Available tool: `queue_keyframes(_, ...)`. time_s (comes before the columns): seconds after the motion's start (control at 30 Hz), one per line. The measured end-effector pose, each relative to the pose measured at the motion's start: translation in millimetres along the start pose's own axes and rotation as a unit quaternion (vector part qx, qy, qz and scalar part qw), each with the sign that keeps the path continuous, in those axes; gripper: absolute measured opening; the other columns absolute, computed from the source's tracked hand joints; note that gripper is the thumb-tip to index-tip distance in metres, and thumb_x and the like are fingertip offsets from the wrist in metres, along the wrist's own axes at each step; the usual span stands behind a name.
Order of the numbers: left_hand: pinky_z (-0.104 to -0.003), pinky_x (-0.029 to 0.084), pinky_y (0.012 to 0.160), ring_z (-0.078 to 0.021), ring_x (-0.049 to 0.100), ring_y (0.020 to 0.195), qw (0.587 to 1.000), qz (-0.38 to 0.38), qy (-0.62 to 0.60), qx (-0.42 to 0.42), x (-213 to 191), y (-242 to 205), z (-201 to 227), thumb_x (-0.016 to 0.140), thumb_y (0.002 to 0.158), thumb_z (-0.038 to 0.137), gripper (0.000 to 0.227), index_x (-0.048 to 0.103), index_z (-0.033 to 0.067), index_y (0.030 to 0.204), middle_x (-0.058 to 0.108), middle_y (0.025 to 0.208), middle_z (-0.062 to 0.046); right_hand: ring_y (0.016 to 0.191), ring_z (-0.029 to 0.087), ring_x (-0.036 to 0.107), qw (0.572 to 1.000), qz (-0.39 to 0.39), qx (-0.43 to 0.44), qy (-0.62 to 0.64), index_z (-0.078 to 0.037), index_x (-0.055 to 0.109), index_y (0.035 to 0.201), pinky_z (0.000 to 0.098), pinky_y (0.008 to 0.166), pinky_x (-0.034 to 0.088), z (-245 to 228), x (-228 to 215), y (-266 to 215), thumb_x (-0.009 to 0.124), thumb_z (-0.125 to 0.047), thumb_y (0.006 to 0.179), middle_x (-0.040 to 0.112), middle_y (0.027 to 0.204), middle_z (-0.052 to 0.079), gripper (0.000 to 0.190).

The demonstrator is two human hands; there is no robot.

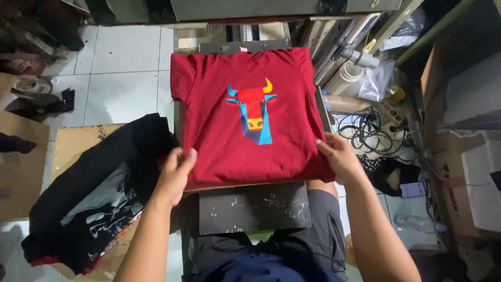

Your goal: The person folds a red t-shirt with a bull graphic on a heat press machine. They smooth the shirt, fold it in half, and then fold it again into a smaller rectangle. The person then places the folded shirt onto a stack of other folded shirts.

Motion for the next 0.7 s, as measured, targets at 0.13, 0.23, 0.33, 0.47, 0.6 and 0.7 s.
queue_keyframes(0.13, -0.046, 0.046, 0.106, -0.0241, 0.060, 0.115, 0.997, -0.041, 0.062, -0.031, 9.4, -30.8, 13.3, 0.076, 0.095, 0.042, 0.044, 0.069, 0.0107, 0.125, 0.066, 0.119, -0.012, 0.090, 0.027, 0.069, 1.000, -0.022, -0.016, -0.009, 0.000, 0.062, 0.137, 0.0455, 0.082, 0.059, 12.3, 1.3, 3.5, 0.079, -0.011, 0.090, 0.069, 0.099, 0.015, 0.051)
queue_keyframes(0.23, -0.055, 0.031, 0.120, -0.0391, 0.041, 0.145, 0.992, -0.004, 0.123, 0.003, -2.4, -36.6, 39.3, 0.062, 0.100, 0.049, 0.069, 0.049, 0.0014, 0.148, 0.048, 0.150, -0.026, 0.093, 0.030, 0.069, 0.999, -0.037, -0.023, 0.000, 0.001, 0.060, 0.139, 0.0520, 0.085, 0.058, -17.8, 9.0, -21.1, 0.078, -0.008, 0.088, 0.070, 0.103, 0.019, 0.055)
queue_keyframes(0.33, -0.050, 0.043, 0.104, -0.0275, 0.057, 0.119, 0.986, -0.005, 0.152, 0.064, -5.7, -35.6, 39.4, 0.058, 0.106, 0.040, 0.039, 0.061, 0.0097, 0.130, 0.064, 0.119, -0.015, 0.093, 0.029, 0.070, 0.998, -0.046, -0.042, 0.024, -0.002, 0.059, 0.140, 0.0496, 0.089, 0.058, -24.8, 7.2, -30.0, 0.077, -0.008, 0.087, 0.069, 0.101, 0.016, 0.056)
queue_keyframes(0.47, -0.053, 0.047, 0.103, -0.0359, 0.062, 0.117, 0.991, -0.012, 0.126, 0.053, -8.6, -37.5, 27.2, 0.062, 0.103, 0.030, 0.040, 0.055, 0.0074, 0.135, 0.067, 0.121, -0.022, 0.099, 0.041, 0.066, 0.998, -0.049, -0.016, -0.034, 0.001, 0.047, 0.148, 0.0548, 0.087, 0.056, -5.2, -2.5, -28.3, 0.079, -0.002, 0.083, 0.064, 0.113, 0.027, 0.073)
queue_keyframes(0.6, -0.052, 0.049, 0.098, -0.0398, 0.064, 0.119, 0.965, 0.053, 0.248, 0.063, -28.1, -31.7, -3.4, 0.059, 0.105, 0.034, 0.042, 0.052, 0.0136, 0.141, 0.068, 0.120, -0.020, 0.097, 0.034, 0.068, 0.995, -0.037, -0.007, -0.096, -0.005, 0.048, 0.150, 0.0468, 0.080, 0.059, 19.6, -14.5, -30.9, 0.081, -0.004, 0.084, 0.063, 0.104, 0.022, 0.074)
queue_keyframes(0.7, -0.054, 0.051, 0.096, -0.0438, 0.065, 0.115, 0.951, 0.047, 0.298, 0.066, -25.0, -44.5, -10.3, 0.060, 0.104, 0.034, 0.041, 0.052, 0.0173, 0.140, 0.069, 0.115, -0.020, 0.092, 0.035, 0.068, 0.989, -0.030, 0.003, -0.145, -0.006, 0.045, 0.152, 0.0480, 0.077, 0.060, 44.9, -29.5, -18.1, 0.085, -0.007, 0.082, 0.061, 0.101, 0.021, 0.081)
Point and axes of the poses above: each hand's wrist, its own y-axis towards the middle knuckle, its own x-axis out of the palm, z = x × y, the point moved 8 cm from there along y, towards the middle knuckle
